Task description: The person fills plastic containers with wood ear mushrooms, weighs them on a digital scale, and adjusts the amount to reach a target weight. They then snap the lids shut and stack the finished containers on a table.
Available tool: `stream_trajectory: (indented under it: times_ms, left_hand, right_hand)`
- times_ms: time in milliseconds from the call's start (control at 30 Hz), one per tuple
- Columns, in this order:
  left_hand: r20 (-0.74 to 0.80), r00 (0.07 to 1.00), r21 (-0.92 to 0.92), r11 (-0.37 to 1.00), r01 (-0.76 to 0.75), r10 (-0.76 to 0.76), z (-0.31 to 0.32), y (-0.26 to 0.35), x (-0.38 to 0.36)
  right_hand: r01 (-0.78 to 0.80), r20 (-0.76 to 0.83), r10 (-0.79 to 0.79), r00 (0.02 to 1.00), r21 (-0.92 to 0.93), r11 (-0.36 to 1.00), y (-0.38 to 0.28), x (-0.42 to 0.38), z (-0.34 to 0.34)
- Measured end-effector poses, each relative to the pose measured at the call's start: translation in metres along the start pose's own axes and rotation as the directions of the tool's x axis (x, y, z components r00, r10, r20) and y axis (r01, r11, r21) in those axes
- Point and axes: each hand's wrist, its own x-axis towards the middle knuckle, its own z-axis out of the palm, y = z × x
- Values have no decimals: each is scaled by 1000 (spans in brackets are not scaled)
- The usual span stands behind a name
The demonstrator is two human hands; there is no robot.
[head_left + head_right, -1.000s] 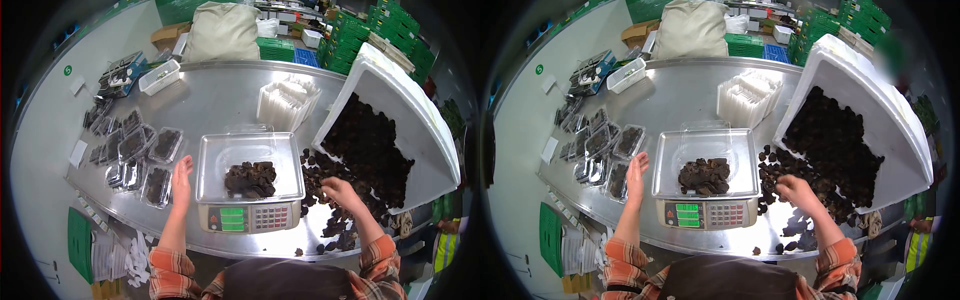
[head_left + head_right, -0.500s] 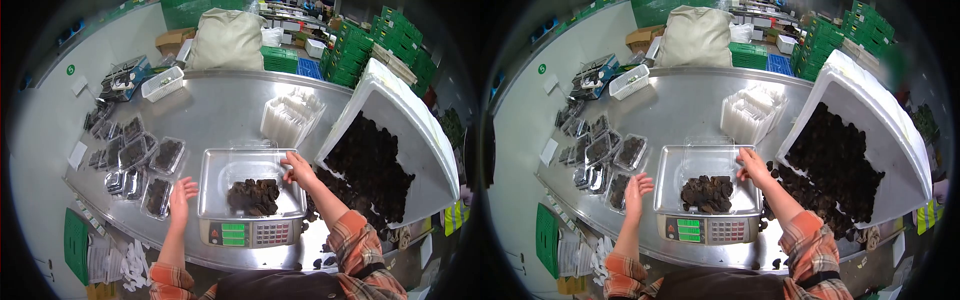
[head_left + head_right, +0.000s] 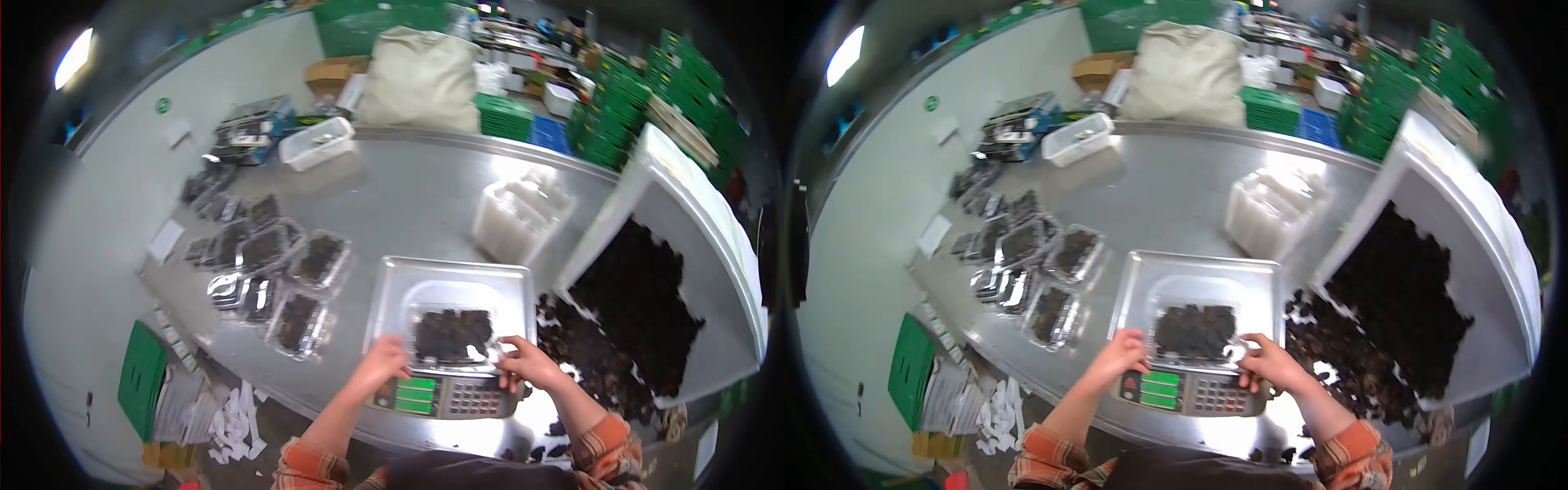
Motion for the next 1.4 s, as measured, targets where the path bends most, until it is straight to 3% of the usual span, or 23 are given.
stream_trajectory:
  times_ms: [100, 167, 300, 400, 533, 567, 600, 633, 667, 700, 767, 833, 933, 1033, 1067, 1100, 1167, 1200, 1267, 1367, 1400]
  left_hand:
    - [252, 936, -124, 950, 285, -248, -16, 1, 11]
    - [424, 882, -195, 930, 311, -206, -22, -12, 19]
    - [445, 893, -178, 971, 158, -64, -9, -9, 1]
    - [127, 988, -283, 958, -44, 83, -14, -17, -1]
    - [-171, 917, -511, 764, -395, 360, -56, -5, -4]
    - [-249, 871, -490, 720, -491, 424, -73, 11, -5]
    - [-316, 795, -433, 667, -606, 517, -93, 31, -7]
    - [-417, 761, -427, 631, -647, 498, -116, 46, -4]
    - [-494, 680, -437, 521, -733, 542, -142, 62, 0]
    - [-574, 606, -340, 513, -789, 551, -168, 78, 8]
    - [-606, 601, -288, 561, -776, 521, -228, 88, 23]
    - [-655, 592, -194, 653, -732, 469, -235, 96, 25]
    - [-547, 715, -224, 747, -626, 435, -208, 77, 29]
    - [-325, 862, -323, 811, -488, 389, -186, 31, 26]
    - [-303, 868, -312, 819, -482, 395, -178, 19, 21]
    - [-282, 871, -300, 825, -479, 403, -170, 12, 15]
    - [-400, 856, -271, 850, -452, 328, -136, 14, -5]
    - [-459, 840, -257, 861, -439, 291, -125, 14, -12]
    - [-432, 853, -230, 879, -417, 292, -119, -3, -23]
    - [-422, 860, -225, 885, -407, 288, -102, -8, -37]
    - [-419, 863, -221, 890, -399, 283, -97, -7, -40]
  right_hand:
    - [51, -45, -43, 998, 208, 977, 14, 13, 2]
    - [68, -55, -59, 997, 178, 982, 12, 16, 3]
    - [95, -138, -82, 987, 94, 991, 1, 25, 11]
    - [120, -12, -120, 993, 71, 990, -13, 46, 24]
    - [369, 126, -350, 928, -207, 906, -74, 70, 53]
    - [456, 177, -423, 889, -255, 852, -88, 79, 55]
    - [561, 129, -574, 808, -466, 684, -100, 90, 51]
    - [584, 112, -707, 698, -661, 471, -108, 104, 45]
    - [569, 68, -800, 595, -739, 360, -111, 124, 29]
    - [493, 1, -852, 524, -816, 302, -123, 130, 17]
    - [227, -85, -928, 363, -958, 176, -131, 158, -18]
    - [-109, -103, -979, 177, -990, 84, -132, 181, -53]
    - [-192, -366, -701, 613, -929, 317, -133, 198, -82]
    - [-314, -459, -495, 738, -882, 351, -157, 172, -78]
    - [-348, -461, -397, 793, -879, 325, -153, 177, -91]
    - [-353, -470, -382, 796, -872, 337, -150, 178, -98]
    - [-360, -481, -358, 800, -863, 355, -145, 177, -106]
    - [-279, -438, -459, 773, -884, 374, -141, 172, -108]
    - [-103, -342, -645, 683, -920, 379, -133, 158, -107]
    - [-35, -207, -783, 586, -972, 231, -133, 141, -108]
    - [23, -100, -858, 504, -991, 129, -129, 140, -109]
